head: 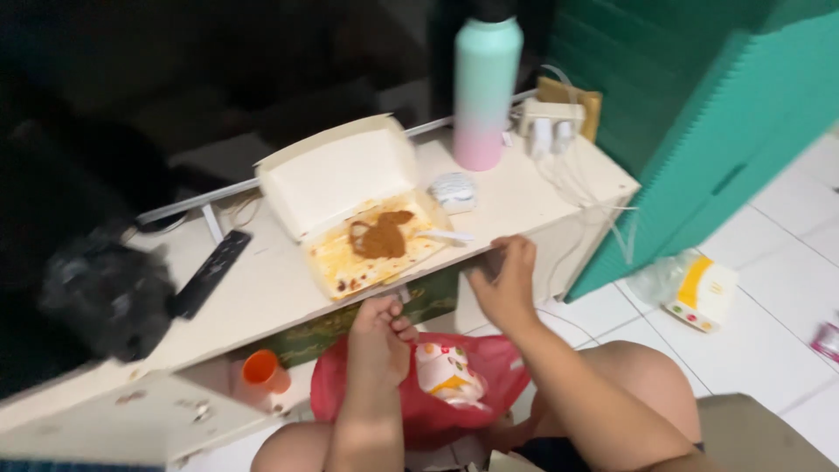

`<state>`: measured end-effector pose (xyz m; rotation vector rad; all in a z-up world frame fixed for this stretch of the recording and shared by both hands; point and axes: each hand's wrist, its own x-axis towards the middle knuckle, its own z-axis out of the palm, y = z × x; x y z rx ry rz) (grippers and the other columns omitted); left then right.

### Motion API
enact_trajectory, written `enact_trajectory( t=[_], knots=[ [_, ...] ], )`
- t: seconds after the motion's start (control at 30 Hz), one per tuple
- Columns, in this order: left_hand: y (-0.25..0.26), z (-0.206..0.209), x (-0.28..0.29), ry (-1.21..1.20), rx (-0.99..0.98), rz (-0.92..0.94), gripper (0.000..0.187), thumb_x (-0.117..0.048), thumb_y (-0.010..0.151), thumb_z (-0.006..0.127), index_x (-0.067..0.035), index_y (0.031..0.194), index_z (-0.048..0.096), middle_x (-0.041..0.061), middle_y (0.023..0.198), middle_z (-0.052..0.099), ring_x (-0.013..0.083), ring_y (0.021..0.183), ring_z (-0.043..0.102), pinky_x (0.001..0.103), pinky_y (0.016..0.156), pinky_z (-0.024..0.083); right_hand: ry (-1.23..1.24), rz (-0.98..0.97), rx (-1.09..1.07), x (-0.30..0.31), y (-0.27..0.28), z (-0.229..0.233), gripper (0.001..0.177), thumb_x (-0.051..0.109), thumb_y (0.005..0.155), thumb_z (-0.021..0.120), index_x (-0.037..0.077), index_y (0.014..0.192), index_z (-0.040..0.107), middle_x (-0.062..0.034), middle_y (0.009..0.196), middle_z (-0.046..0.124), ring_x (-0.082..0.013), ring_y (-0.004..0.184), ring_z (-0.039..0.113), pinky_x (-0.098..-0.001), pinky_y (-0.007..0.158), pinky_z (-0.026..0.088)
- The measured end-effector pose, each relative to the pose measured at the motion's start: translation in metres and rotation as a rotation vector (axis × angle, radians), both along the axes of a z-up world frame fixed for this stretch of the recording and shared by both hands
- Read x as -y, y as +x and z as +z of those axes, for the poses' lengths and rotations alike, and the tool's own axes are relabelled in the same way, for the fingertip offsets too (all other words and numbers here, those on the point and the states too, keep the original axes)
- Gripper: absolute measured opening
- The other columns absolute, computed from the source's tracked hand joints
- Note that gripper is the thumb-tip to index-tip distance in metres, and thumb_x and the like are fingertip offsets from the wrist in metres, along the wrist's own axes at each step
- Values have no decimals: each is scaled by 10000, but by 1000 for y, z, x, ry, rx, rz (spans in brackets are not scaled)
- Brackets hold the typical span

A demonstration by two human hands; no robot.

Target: Transferring food items from a plastic bag onto a plate and into a storage container.

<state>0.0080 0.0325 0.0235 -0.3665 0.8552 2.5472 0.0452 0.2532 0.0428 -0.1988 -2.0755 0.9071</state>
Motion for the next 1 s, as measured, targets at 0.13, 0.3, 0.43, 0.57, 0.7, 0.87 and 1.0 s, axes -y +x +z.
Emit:
enact_trajectory(
  t=[0.13,0.3,0.43,0.57,0.7,0.87,1.0],
  knots=[
    [2,34,-9,73,-91,-17,125,-195,857,622,-155,827,507,-1,761,528,124,618,433,282,549,374,31,38,374,-46,9,-44,462,119,712,796,38,1096,552,-207,1127,578,-374,1067,571,-458,912,494],
    [-26,-32,15,-35,-86,5,132,-218,860,643,-176,835,520,-6,770,535,125,644,440,284,555,363,170,272,966,-60,15,-57,498,314,727,830,74,1114,628,-179,1140,686,-360,1068,666,-444,907,539],
    [-46,-108,44,-150,129,-127,174,-307,820,658,-201,779,525,-23,716,537,133,607,425,301,520,329,508,522,1413,-77,-1,-137,875,461,626,974,2,1277,610,-232,1232,681,-383,1148,659,-444,972,542],
    [-36,-78,44,-341,104,-100,142,-264,849,641,-176,817,535,-14,748,537,121,632,435,292,572,368,507,651,1710,-83,-9,-194,735,414,607,959,31,1175,693,-194,1230,709,-360,1112,689,-457,943,552],
    [-35,-83,56,-311,52,-49,164,-254,891,634,-156,833,516,0,769,538,114,646,417,280,567,359,596,643,1664,-69,-1,-172,401,266,654,880,54,985,800,-193,1100,756,-344,963,724,-457,844,576],
    [-24,-66,50,-247,-6,-57,116,-250,892,602,-153,865,543,2,808,575,122,664,447,275,564,353,249,350,1247,-72,-27,-135,112,73,792,730,-16,851,764,-239,866,770,-285,699,758,-421,631,630],
    [-6,-51,34,-114,8,-184,154,-248,825,633,-117,897,596,40,809,620,148,625,452,295,566,379,-773,301,826,-72,-24,-77,60,85,888,572,60,926,611,-149,745,633,-285,595,630,-491,495,621]
  ],
)
